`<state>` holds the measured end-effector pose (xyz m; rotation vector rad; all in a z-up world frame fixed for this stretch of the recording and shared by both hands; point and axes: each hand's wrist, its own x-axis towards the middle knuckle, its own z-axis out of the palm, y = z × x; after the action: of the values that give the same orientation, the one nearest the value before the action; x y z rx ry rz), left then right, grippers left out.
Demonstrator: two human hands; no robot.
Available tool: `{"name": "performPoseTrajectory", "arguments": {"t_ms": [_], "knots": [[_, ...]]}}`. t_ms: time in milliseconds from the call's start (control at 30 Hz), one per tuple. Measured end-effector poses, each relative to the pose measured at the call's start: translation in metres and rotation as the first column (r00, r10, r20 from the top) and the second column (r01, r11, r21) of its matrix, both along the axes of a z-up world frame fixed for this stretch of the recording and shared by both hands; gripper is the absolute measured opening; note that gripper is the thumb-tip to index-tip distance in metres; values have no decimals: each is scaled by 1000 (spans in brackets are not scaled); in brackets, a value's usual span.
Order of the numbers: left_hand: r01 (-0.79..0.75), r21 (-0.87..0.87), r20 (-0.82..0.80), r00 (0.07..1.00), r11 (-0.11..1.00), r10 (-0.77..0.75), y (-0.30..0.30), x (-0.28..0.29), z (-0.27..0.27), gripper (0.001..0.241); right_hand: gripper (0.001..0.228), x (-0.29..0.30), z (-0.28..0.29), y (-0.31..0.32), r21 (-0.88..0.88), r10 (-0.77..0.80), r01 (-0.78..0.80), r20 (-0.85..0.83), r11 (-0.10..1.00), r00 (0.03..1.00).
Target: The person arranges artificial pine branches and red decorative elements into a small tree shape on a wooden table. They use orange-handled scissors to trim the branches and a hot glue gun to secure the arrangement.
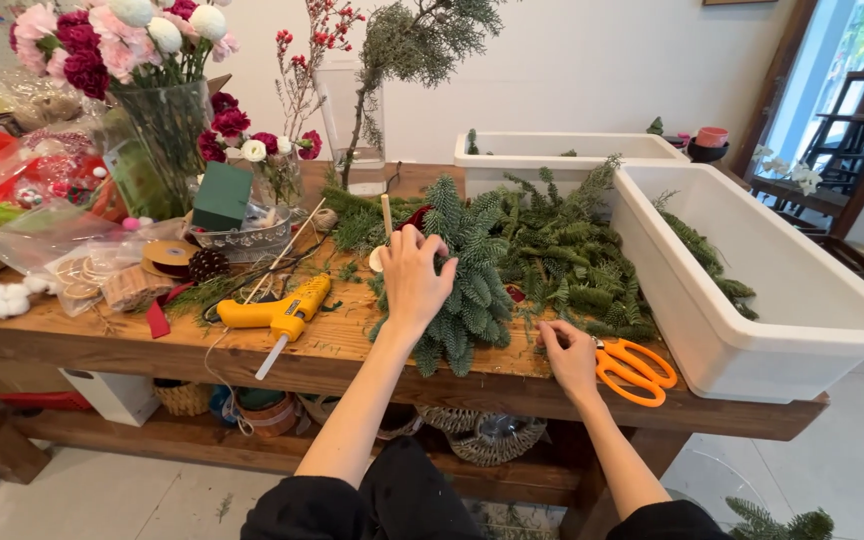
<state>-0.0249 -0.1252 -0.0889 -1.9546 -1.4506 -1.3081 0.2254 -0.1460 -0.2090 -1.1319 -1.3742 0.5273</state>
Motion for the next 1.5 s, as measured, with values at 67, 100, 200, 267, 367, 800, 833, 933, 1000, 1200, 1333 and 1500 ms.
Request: {"name": "performPoseTrajectory", "arguments": {"t_ms": [67,100,200,267,367,800,833,933,1000,1200,1333,1500], "knots": [[26,-11,9,1000,1000,-25,-2,-1,4,26,17,0,3,-2,-11,-3,3,10,1000,1000],[48,-22,17,999,999,-47,-4,-3,6,27,17,-1,4,-4,-23,-2,2,18,1000,1000],[84,-54,65,995,995,-80,-12,-8,12,24,19,1,3,-1,-31,6,-6,4,1000,1000],[86,-88,48,995,992,-82,-5,-11,4,21,18,0,1,1,-27,-1,1,4,1000,1000],[112,-156,64,993,981,-103,-6,-14,0,18,16,-3,5,-3,-9,-1,1,-29,1000,1000],[288,-211,546,827,934,-132,35,-54,25,10,48,-70,148,-9,1,244,-247,134,969,960],[287,-209,547,827,935,-132,39,-59,30,10,48,-68,141,-5,2,245,-248,135,969,960],[268,-338,519,853,902,-59,57,-70,42,19,40,-63,130,2,-80,286,-276,164,958,944],[268,-469,412,909,841,-60,75,-73,41,37,38,-61,130,-4,-40,259,-256,138,966,956],[323,-578,374,921,750,-108,61,-57,68,32,66,-71,131,-19,206,74,-163,382,965,921],[277,-623,312,945,731,-92,75,-57,65,34,43,-94,117,-2,418,-49,-194,504,888,862],[282,-609,307,946,742,-108,52,-57,73,33,12,-92,114,5,420,-107,-133,501,898,859]]}}
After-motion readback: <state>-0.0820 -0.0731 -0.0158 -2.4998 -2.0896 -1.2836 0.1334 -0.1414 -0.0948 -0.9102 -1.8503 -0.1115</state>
